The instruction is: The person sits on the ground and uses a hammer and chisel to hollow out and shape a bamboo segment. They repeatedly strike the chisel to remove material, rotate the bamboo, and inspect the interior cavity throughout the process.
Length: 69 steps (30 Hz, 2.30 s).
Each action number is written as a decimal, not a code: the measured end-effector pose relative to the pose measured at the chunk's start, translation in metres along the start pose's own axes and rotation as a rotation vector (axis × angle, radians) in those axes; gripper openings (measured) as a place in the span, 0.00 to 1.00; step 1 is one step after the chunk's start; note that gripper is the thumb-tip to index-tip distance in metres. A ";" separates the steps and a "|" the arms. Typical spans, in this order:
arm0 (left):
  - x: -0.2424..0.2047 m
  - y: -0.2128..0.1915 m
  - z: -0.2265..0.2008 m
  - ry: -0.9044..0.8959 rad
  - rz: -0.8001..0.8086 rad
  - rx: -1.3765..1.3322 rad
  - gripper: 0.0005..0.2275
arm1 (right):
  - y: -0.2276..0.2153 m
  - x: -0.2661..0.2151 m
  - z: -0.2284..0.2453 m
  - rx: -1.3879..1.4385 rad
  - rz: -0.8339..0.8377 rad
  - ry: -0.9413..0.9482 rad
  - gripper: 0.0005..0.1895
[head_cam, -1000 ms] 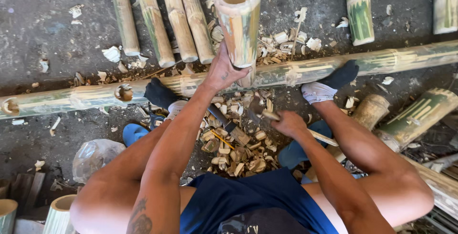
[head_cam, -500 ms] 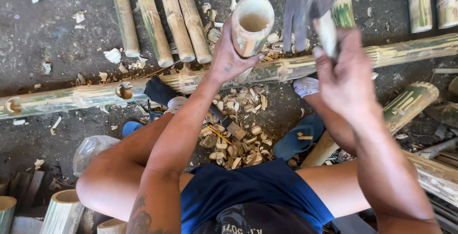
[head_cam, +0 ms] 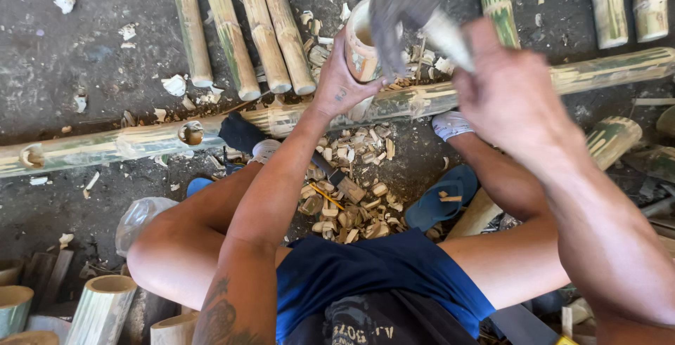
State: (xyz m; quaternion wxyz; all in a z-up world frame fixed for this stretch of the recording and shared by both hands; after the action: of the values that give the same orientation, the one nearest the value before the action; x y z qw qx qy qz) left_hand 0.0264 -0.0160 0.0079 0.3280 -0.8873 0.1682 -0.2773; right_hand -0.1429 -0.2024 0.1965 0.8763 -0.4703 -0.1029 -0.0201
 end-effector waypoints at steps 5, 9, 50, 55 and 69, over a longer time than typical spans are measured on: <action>0.003 0.004 0.009 -0.018 0.000 -0.023 0.52 | -0.021 0.004 0.022 0.222 -0.332 -0.241 0.21; 0.002 0.010 0.010 -0.088 0.015 -0.007 0.51 | 0.071 0.013 -0.039 -0.002 0.080 0.160 0.14; 0.021 0.042 0.048 -0.018 -0.031 -0.481 0.52 | 0.402 -0.042 -0.152 0.804 0.000 0.014 0.11; 0.028 0.030 0.061 -0.161 0.209 -0.392 0.56 | 0.385 -0.006 -0.167 0.617 -0.093 -0.063 0.15; 0.019 0.025 0.066 -0.108 0.317 -0.296 0.57 | 0.420 -0.009 -0.185 0.689 -0.065 0.055 0.15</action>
State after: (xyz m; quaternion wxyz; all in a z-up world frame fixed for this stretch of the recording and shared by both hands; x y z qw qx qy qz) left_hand 0.0787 -0.0106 -0.0432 0.2424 -0.9017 0.3267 -0.1467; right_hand -0.0667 -0.1227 -0.2490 0.9849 -0.1425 -0.0951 -0.0249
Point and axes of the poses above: each hand's wrist, its own x-axis towards the middle knuckle, its own y-axis out of the palm, z = x × y, the point moved 3 cm from there along x, towards the middle knuckle, and after that the axes turned 14 degrees about x, right-handed, at the moved point
